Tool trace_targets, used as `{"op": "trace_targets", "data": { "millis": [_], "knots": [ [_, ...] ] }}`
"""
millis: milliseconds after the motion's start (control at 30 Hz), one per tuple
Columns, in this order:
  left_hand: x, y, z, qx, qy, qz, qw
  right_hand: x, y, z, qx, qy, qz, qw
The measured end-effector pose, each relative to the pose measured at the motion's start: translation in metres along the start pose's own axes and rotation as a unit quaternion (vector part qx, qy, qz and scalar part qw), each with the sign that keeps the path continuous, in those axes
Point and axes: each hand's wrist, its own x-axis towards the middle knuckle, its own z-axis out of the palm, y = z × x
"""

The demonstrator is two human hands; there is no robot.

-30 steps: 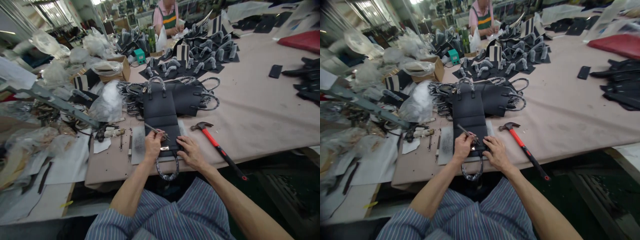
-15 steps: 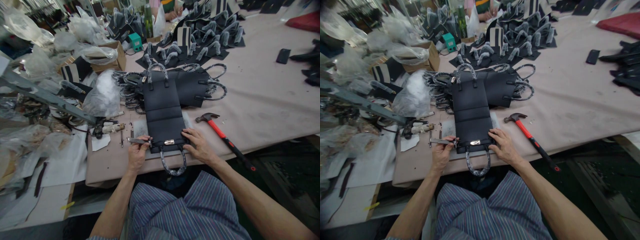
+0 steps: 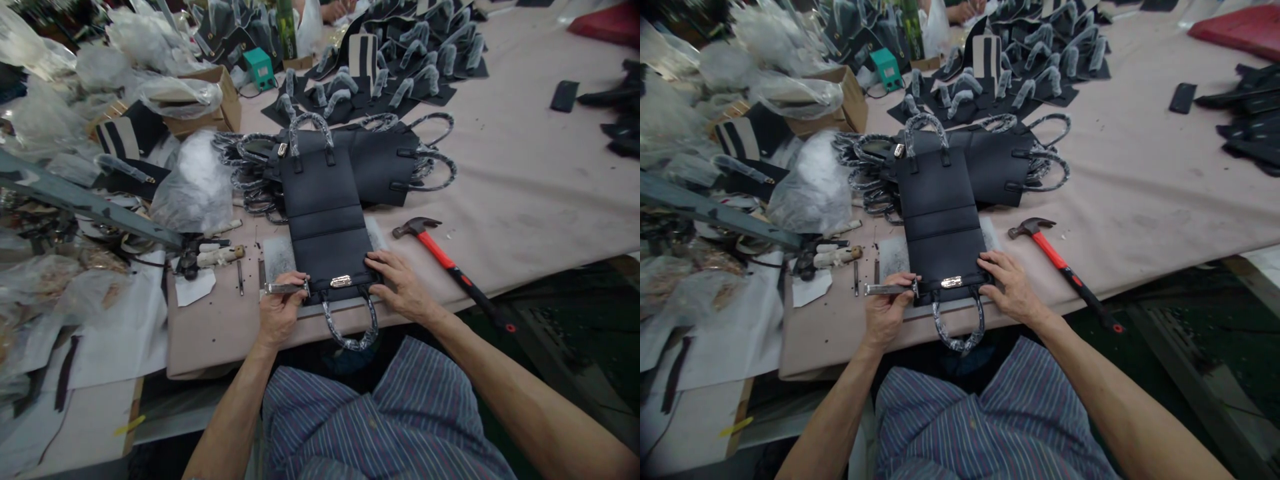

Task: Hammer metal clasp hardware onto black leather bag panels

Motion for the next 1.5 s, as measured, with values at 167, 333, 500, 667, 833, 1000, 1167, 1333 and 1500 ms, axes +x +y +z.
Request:
{"op": "trace_targets", "data": {
  "millis": [167, 333, 500, 667, 833, 1000, 1167, 1333, 1500],
  "knots": [
    [0.001, 0.000, -0.001, 0.010, -0.001, -0.001, 1.000, 0.000, 0.000, 0.000, -0.001, -0.005, 0.009, 1.000],
    [0.002, 0.000, 0.000, 0.043, -0.010, 0.002, 0.999, 0.001, 0.000, 0.000, 0.000, 0.000, 0.003, 1.000],
    [-0.006, 0.002, 0.006, 0.116, 0.014, 0.036, 0.992, 0.000, 0.000, 0.001, -0.005, 0.000, 0.011, 1.000],
    [-0.017, 0.004, 0.008, 0.150, 0.053, 0.045, 0.986, -0.001, 0.002, 0.003, -0.002, 0.016, 0.006, 1.000],
    [-0.016, 0.005, 0.008, 0.141, 0.047, 0.044, 0.988, -0.001, 0.002, 0.002, 0.009, 0.018, 0.005, 1.000],
    [-0.009, 0.005, 0.008, 0.141, 0.004, 0.048, 0.989, -0.002, 0.002, 0.003, 0.014, 0.024, 0.005, 1.000],
    [-0.005, 0.002, 0.007, 0.137, -0.009, 0.057, 0.989, -0.002, 0.002, 0.003, 0.017, 0.020, 0.014, 1.000],
    [-0.004, 0.001, 0.008, 0.154, -0.015, 0.065, 0.986, -0.002, 0.002, 0.003, 0.015, 0.023, 0.014, 1.000],
    [0.000, -0.003, 0.010, 0.162, -0.020, 0.069, 0.984, -0.002, 0.004, 0.002, 0.011, 0.030, -0.002, 0.999]
  ]
}}
